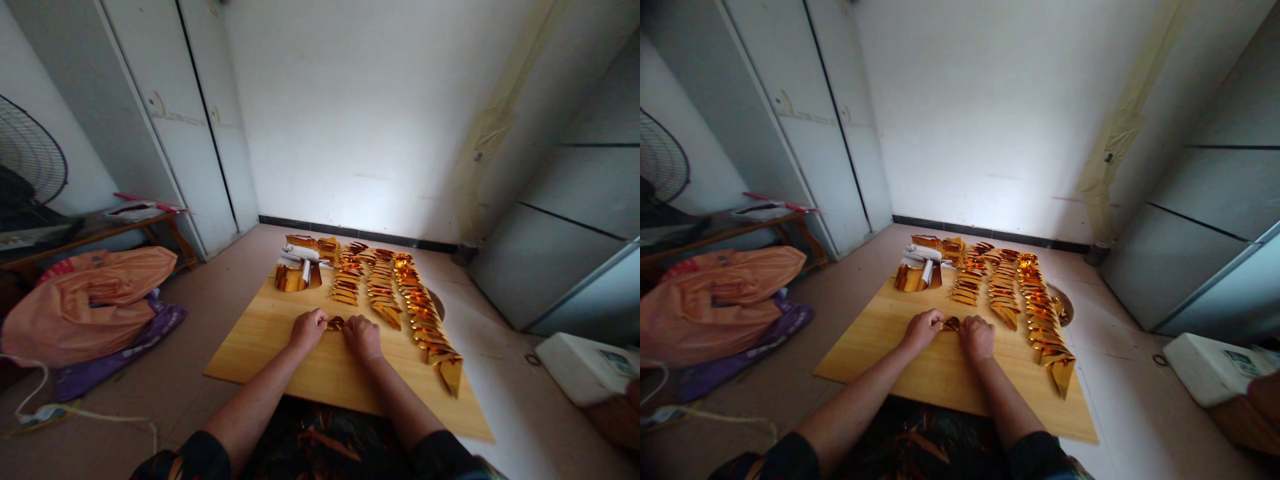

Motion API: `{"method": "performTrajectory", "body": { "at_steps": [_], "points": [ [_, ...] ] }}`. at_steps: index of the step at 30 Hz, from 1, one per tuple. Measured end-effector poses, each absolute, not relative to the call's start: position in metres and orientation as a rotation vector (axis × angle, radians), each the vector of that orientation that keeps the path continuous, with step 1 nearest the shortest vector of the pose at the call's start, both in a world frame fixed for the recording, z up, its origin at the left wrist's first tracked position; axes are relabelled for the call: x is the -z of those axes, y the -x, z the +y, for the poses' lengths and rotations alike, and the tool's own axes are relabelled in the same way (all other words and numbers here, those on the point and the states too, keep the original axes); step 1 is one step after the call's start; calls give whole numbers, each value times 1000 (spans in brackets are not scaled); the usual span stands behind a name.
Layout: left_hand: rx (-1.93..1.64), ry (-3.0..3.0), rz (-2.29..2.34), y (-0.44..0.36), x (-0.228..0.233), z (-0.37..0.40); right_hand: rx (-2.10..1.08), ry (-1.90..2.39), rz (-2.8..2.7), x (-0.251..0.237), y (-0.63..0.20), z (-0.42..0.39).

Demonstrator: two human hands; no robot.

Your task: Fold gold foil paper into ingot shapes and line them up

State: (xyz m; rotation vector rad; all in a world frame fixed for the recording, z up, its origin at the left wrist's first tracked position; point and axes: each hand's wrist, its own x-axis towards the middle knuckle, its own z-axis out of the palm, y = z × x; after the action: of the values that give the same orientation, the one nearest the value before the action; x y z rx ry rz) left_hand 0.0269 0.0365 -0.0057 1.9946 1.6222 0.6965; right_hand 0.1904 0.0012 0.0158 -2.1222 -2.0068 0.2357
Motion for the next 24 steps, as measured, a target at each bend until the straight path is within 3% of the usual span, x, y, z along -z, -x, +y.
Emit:
{"method": "performTrajectory", "body": {
  "at_steps": [15,24],
  "points": [
    [-696,-2001,1686,-29,-2,29,-523,2300,-1973,-41,-191,16],
    [-696,-1983,1715,-30,-1,29,-453,2294,-1960,-38,-191,12]
  ]
}}
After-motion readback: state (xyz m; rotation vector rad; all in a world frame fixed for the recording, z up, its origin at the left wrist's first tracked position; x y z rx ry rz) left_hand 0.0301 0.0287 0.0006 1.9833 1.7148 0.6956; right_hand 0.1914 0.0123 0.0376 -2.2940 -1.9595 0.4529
